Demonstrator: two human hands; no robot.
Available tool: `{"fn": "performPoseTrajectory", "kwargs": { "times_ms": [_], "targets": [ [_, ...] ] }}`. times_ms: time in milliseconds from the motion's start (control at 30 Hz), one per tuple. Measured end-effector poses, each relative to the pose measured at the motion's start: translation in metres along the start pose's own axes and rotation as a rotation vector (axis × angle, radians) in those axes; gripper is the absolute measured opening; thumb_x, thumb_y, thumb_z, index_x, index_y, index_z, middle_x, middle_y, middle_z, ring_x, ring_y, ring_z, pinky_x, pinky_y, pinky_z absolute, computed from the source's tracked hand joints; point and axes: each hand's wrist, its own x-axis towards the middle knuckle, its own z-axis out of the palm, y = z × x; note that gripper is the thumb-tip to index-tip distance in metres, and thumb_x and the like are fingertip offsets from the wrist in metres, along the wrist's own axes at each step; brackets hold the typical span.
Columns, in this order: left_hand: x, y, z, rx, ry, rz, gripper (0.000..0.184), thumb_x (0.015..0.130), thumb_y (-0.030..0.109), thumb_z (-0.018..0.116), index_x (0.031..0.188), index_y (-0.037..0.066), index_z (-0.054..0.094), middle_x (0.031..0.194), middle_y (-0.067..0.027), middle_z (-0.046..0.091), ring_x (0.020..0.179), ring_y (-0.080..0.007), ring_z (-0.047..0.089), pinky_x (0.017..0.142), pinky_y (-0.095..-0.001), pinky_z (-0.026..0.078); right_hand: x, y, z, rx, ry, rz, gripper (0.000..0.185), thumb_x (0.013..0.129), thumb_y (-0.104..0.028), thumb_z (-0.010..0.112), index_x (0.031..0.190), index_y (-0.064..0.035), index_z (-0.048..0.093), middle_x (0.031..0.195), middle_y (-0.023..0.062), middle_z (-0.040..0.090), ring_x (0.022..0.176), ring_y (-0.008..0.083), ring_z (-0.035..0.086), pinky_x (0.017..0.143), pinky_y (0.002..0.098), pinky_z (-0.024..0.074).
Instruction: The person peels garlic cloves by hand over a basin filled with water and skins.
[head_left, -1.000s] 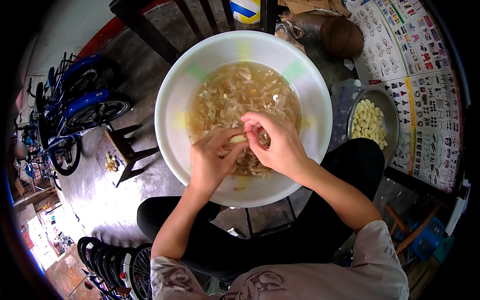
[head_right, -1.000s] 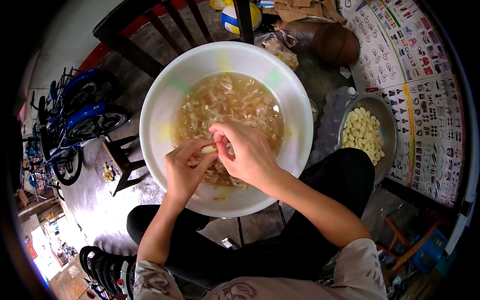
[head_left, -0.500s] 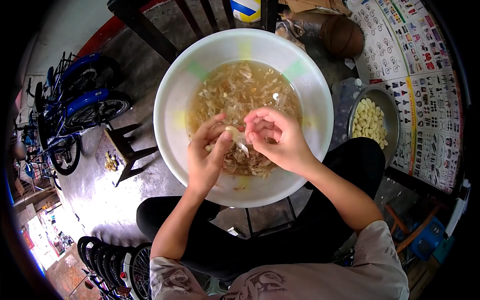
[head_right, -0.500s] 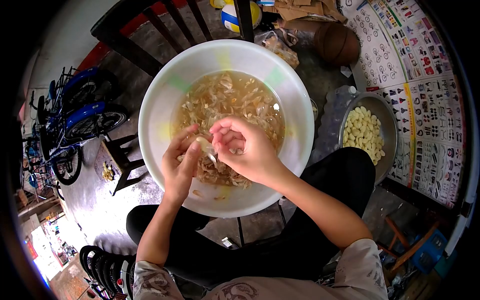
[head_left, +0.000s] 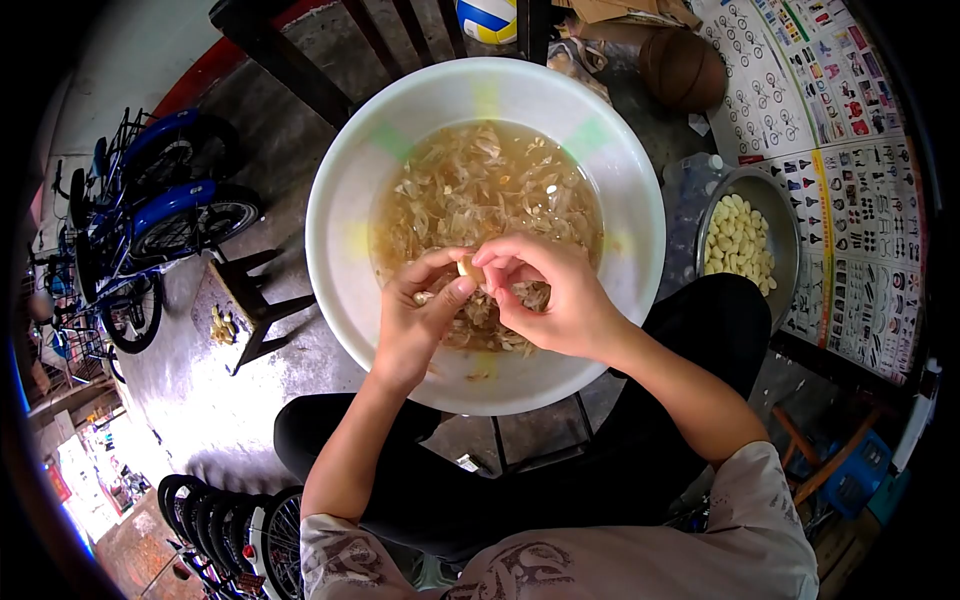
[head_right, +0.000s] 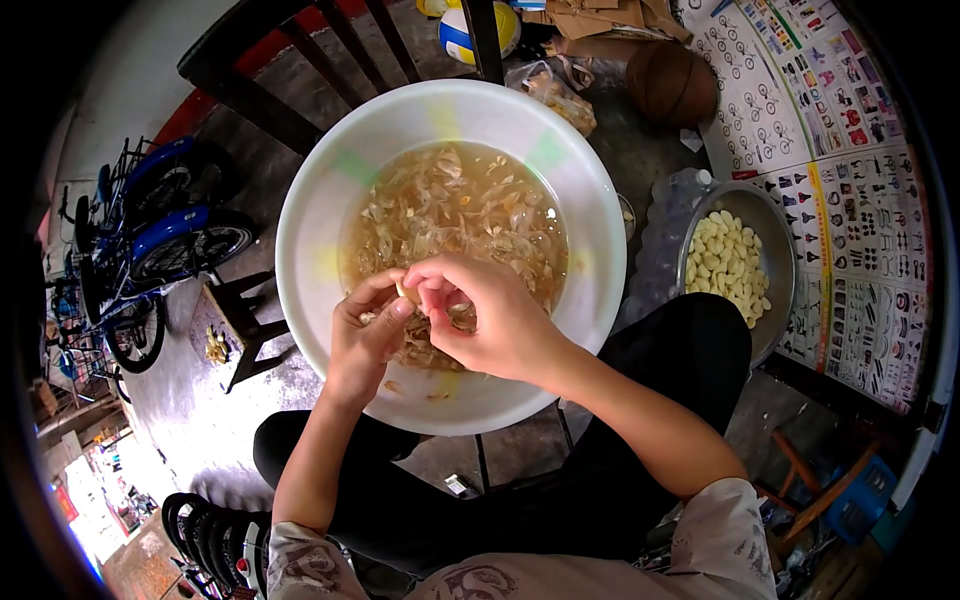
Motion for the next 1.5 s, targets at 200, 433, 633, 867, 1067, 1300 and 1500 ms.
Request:
{"fn": "performPoseTrajectory", "kwargs": {
  "times_ms": [200,433,633,867,1067,1300,1500],
  "targets": [
    [-0.005,0.01,0.008,0.661,0.07,0.26,0.027,0.085,0.003,0.072,0.111,0.003,0.068,0.102,-0.0092,0.071,0.088,-0.0152,0.069,0.072,-0.0282,0.056,0.001,-0.001,0.001,-0.128,0.066,-0.012,0.018,0.081,0.002,0.07,0.098,-0.0004,0.064,0.085,0.0064,0.063,0.079,0.018,0.067,0.071,0.0297,0.0554],
    [-0.003,-0.003,0.013,0.807,0.148,0.679,0.032,0.078,-0.003,0.075,0.109,0.002,0.068,0.104,-0.0144,0.071,0.087,-0.0204,0.071,0.073,-0.0289,0.056,0.001,0.005,-0.002,-0.245,0.103,-0.094,0.016,0.081,0.005,0.07,0.097,0.0029,0.068,0.086,0.0104,0.07,0.075,0.0199,0.07,0.069,0.0284,0.0564],
    [-0.003,-0.003,0.015,0.892,0.211,0.803,0.03,0.076,0.004,0.078,0.105,0.004,0.069,0.102,-0.0104,0.071,0.08,-0.0256,0.072,0.064,-0.0318,0.059,0.0,0.003,0.004,-0.02,0.156,0.123,0.024,0.082,0.012,0.065,0.104,0.0019,0.067,0.091,0.0098,0.071,0.082,0.0131,0.069,0.075,0.0245,0.0583],
    [-0.004,-0.002,0.011,0.574,0.202,0.345,0.03,0.084,0.004,0.073,0.113,0.0,0.068,0.101,-0.008,0.073,0.077,-0.011,0.068,0.066,-0.0222,0.053,0.003,0.004,-0.002,0.159,0.169,0.173,0.033,0.079,0.011,0.066,0.109,0.0028,0.059,0.089,0.0107,0.07,0.081,0.0123,0.069,0.073,0.0244,0.0574],
    [-0.002,0.001,0.007,-0.12,0.147,0.01,0.028,0.096,0.01,0.062,0.121,-0.002,0.063,0.077,-0.0005,0.062,0.055,-0.0023,0.041,0.048,-0.0207,0.032,0.002,0.009,-0.005,0.295,0.138,0.266,0.032,0.078,0.012,0.065,0.108,0.0028,0.058,0.092,0.0096,0.067,0.085,0.0122,0.067,0.077,0.0241,0.0564],
    [0.001,-0.004,0.004,-0.341,0.08,-0.025,0.029,0.098,0.011,0.059,0.124,0.0,0.061,0.07,0.0046,0.052,0.051,-0.0014,0.033,0.045,-0.0192,0.026,0.007,0.008,0.002,-0.074,0.134,0.095,0.041,0.079,0.002,0.072,0.118,-0.0045,0.058,0.11,0.0098,0.061,0.102,0.0184,0.063,0.085,0.0301,0.0563],
    [-0.003,-0.006,0.016,-0.271,0.173,-0.097,0.029,0.098,0.015,0.062,0.123,0.002,0.062,0.071,0.0038,0.055,0.052,-0.0019,0.037,0.046,-0.0192,0.027,0.002,0.024,0.016,-0.298,0.01,0.012,0.046,0.077,-0.01,0.077,0.119,-0.0084,0.058,0.11,0.0116,0.059,0.1,0.0313,0.062,0.08,0.0385,0.0536]
  ]
}}
